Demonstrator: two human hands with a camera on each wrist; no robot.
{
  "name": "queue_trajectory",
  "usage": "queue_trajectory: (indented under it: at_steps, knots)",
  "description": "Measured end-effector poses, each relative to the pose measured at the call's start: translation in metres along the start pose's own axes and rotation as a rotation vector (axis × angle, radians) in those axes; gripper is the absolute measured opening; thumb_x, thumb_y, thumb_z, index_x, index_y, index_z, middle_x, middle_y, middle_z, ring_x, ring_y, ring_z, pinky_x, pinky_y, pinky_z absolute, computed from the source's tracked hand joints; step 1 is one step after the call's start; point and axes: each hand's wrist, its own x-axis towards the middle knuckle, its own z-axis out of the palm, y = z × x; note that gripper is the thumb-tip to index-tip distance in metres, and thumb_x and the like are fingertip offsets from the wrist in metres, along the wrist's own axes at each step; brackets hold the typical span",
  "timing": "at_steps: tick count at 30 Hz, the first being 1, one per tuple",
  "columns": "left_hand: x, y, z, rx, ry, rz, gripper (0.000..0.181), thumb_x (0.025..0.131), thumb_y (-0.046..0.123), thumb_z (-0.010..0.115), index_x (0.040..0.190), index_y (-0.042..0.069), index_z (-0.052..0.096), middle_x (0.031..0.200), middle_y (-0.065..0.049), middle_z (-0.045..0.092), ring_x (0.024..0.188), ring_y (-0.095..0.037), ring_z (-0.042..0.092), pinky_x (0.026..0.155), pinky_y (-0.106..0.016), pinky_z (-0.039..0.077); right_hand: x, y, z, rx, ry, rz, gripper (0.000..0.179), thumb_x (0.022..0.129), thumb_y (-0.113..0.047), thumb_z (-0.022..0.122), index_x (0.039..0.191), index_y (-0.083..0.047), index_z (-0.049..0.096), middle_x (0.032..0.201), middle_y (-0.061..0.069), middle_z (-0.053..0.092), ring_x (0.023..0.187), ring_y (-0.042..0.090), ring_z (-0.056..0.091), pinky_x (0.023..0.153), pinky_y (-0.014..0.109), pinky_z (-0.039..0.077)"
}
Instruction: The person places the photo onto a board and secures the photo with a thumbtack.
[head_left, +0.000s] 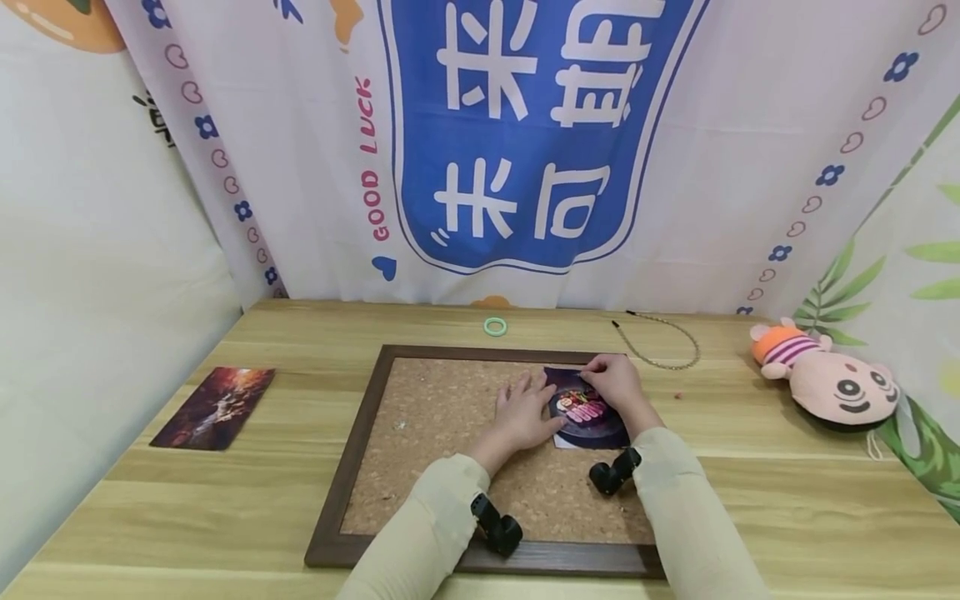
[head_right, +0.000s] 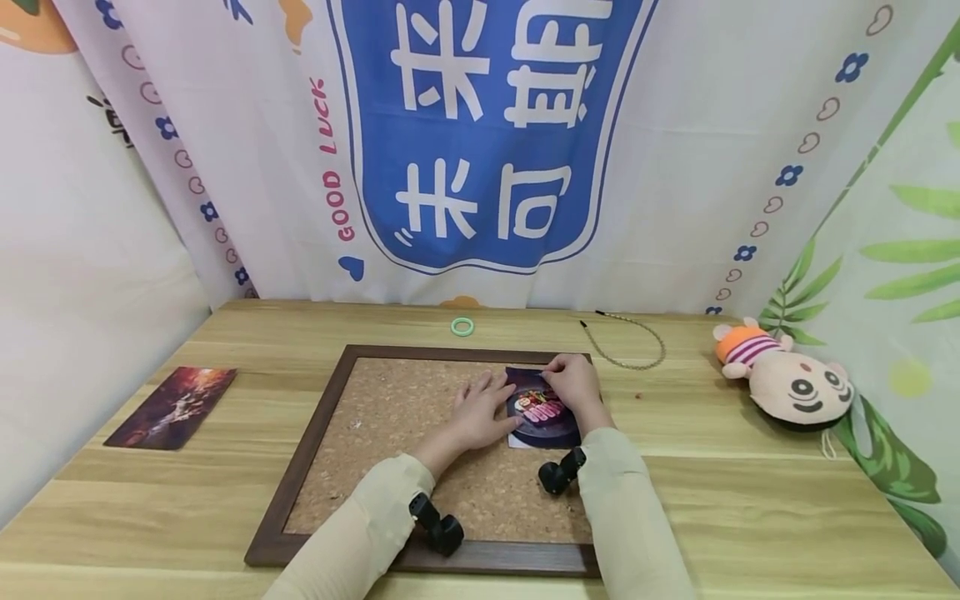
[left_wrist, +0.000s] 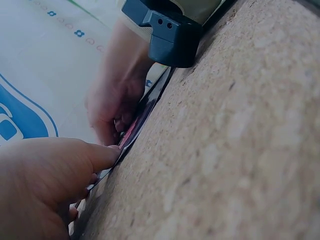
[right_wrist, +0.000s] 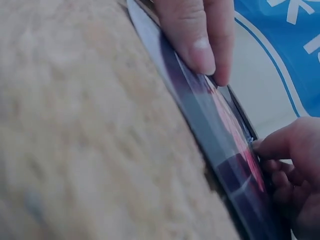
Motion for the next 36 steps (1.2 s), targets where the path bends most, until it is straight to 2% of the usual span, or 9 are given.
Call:
queue_trajectory:
  at_steps: [4,10,19,24,32,36]
  knots:
    - [0.0,0.0,0.0,-0.004,0.002,0.004,0.055,0.083,0.041,0.052,0.13,0.013,0.042,0.139,-0.005,0.025,0.127,-0.026,0.012,0.097,-0.05,0.008,0.001,-0.004,0.001,-0.054,0.009,-0.002,0.008,0.076,-0.007,0.062,0.069,-0.002,0.064,0.069,0.007,0.059,0.064,0.021,0.051,0.058,0.033,0.041]
    - [0.0,-0.002,0.0,-0.001,0.009,0.002,0.055,0.083,0.041,0.052,0.13,0.013,0.042,0.138,-0.006,0.026,0.127,-0.026,0.013,0.097,-0.05,0.008,0.003,-0.006,0.002,-0.109,-0.011,-0.001,0.009,0.076,-0.008,0.062,0.069,-0.003,0.064,0.069,0.007,0.059,0.065,0.021,0.052,0.061,0.035,0.042]
    - [0.0,-0.002,0.0,-0.004,0.008,0.004,0.056,0.083,0.042,0.052,0.13,0.014,0.041,0.138,-0.006,0.026,0.127,-0.026,0.013,0.097,-0.05,0.007,-0.003,0.0,0.001,-0.04,0.003,-0.023,0.008,0.08,-0.01,0.06,0.077,-0.003,0.063,0.076,0.009,0.059,0.068,0.021,0.052,0.061,0.035,0.041]
    - [0.0,-0.002,0.002,0.001,0.005,0.008,0.056,0.083,0.042,0.052,0.129,0.013,0.042,0.138,-0.006,0.026,0.127,-0.026,0.014,0.097,-0.05,0.009,-0.006,0.003,0.002,-0.034,0.025,-0.023,0.008,0.08,-0.009,0.059,0.077,-0.002,0.063,0.075,0.009,0.059,0.066,0.021,0.051,0.06,0.034,0.041]
    - [-0.001,-0.002,-0.002,-0.012,0.016,0.001,0.055,0.083,0.041,0.053,0.129,0.012,0.042,0.138,-0.006,0.026,0.127,-0.026,0.013,0.097,-0.05,0.008,0.0,0.002,0.003,-0.035,0.038,-0.047,0.009,0.078,-0.008,0.059,0.075,-0.002,0.064,0.073,0.009,0.06,0.066,0.022,0.053,0.06,0.035,0.042]
    - [0.0,-0.001,-0.001,-0.013,0.008,0.008,0.056,0.083,0.041,0.053,0.13,0.013,0.042,0.138,-0.006,0.025,0.127,-0.026,0.013,0.097,-0.05,0.008,0.0,0.004,0.001,-0.013,0.04,-0.05,0.011,0.08,-0.007,0.057,0.08,0.001,0.063,0.074,0.01,0.06,0.065,0.021,0.052,0.06,0.034,0.041]
